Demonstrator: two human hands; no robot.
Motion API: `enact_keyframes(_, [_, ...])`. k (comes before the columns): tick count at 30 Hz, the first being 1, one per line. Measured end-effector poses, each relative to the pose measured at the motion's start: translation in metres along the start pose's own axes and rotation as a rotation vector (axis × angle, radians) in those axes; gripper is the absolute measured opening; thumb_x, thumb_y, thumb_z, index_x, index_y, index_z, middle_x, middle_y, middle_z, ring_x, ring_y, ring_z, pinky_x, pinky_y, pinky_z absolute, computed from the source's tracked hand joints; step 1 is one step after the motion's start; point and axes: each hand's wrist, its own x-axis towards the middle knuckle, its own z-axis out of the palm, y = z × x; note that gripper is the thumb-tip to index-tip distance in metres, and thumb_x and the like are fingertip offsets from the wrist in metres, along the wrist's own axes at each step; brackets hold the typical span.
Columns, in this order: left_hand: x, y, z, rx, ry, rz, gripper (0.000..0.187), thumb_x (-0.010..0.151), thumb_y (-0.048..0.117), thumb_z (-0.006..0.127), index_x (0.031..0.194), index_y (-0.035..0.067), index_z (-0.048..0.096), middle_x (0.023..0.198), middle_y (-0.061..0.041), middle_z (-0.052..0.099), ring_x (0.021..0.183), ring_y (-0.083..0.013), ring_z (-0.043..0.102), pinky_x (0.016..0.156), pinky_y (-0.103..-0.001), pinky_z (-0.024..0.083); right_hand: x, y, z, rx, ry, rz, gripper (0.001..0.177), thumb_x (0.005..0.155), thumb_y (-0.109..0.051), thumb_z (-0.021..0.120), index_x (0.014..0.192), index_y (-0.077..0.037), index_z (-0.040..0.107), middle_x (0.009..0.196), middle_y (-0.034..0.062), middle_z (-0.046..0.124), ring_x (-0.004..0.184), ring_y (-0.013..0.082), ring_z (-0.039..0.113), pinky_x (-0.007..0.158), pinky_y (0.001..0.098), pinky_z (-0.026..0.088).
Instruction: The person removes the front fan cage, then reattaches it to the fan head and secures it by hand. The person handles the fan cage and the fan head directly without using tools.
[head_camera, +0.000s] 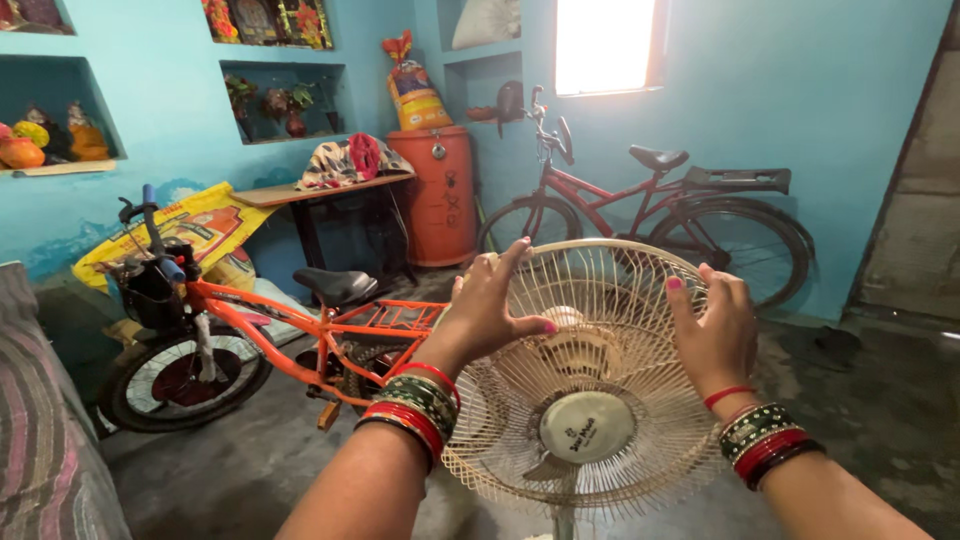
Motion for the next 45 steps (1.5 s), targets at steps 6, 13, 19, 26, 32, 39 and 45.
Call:
enact_keyframes(6, [0.002,-0.006,0.003,-0.002,0.064,0.061,0.121,0.062,0.061,0.090,0.158,0.023,0.028,0.142,-0.017,0.052,0.136,-0.0383,0.046,0.111,-0.059,0.034,-0.012,0.020,-0.005,0.092,-0.055,0.196,0.070,0.099,-0.058,0.058,0.136,0.002,0.060,0.136,0.0212,0.060,0.127,0.0365,0.056,0.106,0.0441,0.043])
enact_keyframes(13, [0.003,-0.007,0.013,0.035,0.099,0.053,0.119,0.060,0.058,0.092,0.156,0.023,0.030,0.141,-0.018,0.052,0.133,-0.0392,0.048,0.109,-0.058,0.035,-0.032,0.052,-0.005,0.138,-0.086,0.306,0.083,0.096,-0.066,0.058,0.140,0.004,0.055,0.141,0.0226,0.057,0.132,0.0372,0.053,0.108,0.0448,0.041])
enact_keyframes(19, [0.001,-0.008,0.014,0.023,0.122,0.086,0.120,0.061,0.058,0.092,0.157,0.023,0.029,0.140,-0.021,0.051,0.131,-0.0413,0.050,0.110,-0.056,0.036,-0.037,0.078,0.008,0.202,-0.097,0.412,0.092,0.089,-0.074,0.062,0.139,0.004,0.055,0.139,0.0237,0.058,0.130,0.0346,0.055,0.109,0.0436,0.042])
enact_keyframes(26, [-0.001,-0.008,0.013,0.027,0.120,0.072,0.120,0.061,0.061,0.091,0.157,0.024,0.030,0.139,-0.022,0.052,0.129,-0.0417,0.051,0.110,-0.056,0.036,-0.066,0.109,0.008,0.392,-0.199,0.759,0.095,0.083,-0.076,0.058,0.141,-0.001,0.051,0.132,0.0149,0.063,0.123,0.0269,0.060,0.105,0.0385,0.044])
enact_keyframes(32, [-0.002,-0.008,0.015,0.064,0.132,0.077,0.120,0.063,0.062,0.090,0.158,0.024,0.028,0.138,-0.023,0.052,0.126,-0.0434,0.052,0.108,-0.056,0.037,-0.079,0.126,-0.001,0.652,-0.370,0.835,0.106,0.081,-0.081,0.055,0.151,-0.003,0.036,0.146,0.0125,0.052,0.138,0.0234,0.047,0.115,0.0419,0.034])
enact_keyframes(39, [0.002,-0.010,0.018,0.040,0.138,0.086,0.120,0.063,0.062,0.090,0.159,0.024,0.027,0.140,-0.026,0.050,0.128,-0.0462,0.052,0.107,-0.057,0.041,-0.081,0.139,-0.018,0.638,-0.593,0.891,0.112,0.077,-0.084,0.047,0.158,-0.009,0.028,0.151,0.0155,0.046,0.146,0.0275,0.037,0.120,0.0512,0.026])
enact_keyframes(45, [0.006,-0.015,0.024,0.106,0.185,0.128,0.123,0.066,0.064,0.091,0.161,0.026,0.023,0.142,-0.031,0.046,0.131,-0.0495,0.047,0.106,-0.061,0.038,-0.101,0.159,-0.015,0.599,-0.666,0.886,0.113,0.076,-0.086,0.045,0.156,-0.008,0.030,0.153,0.0094,0.044,0.149,0.0234,0.033,0.119,0.0521,0.027])
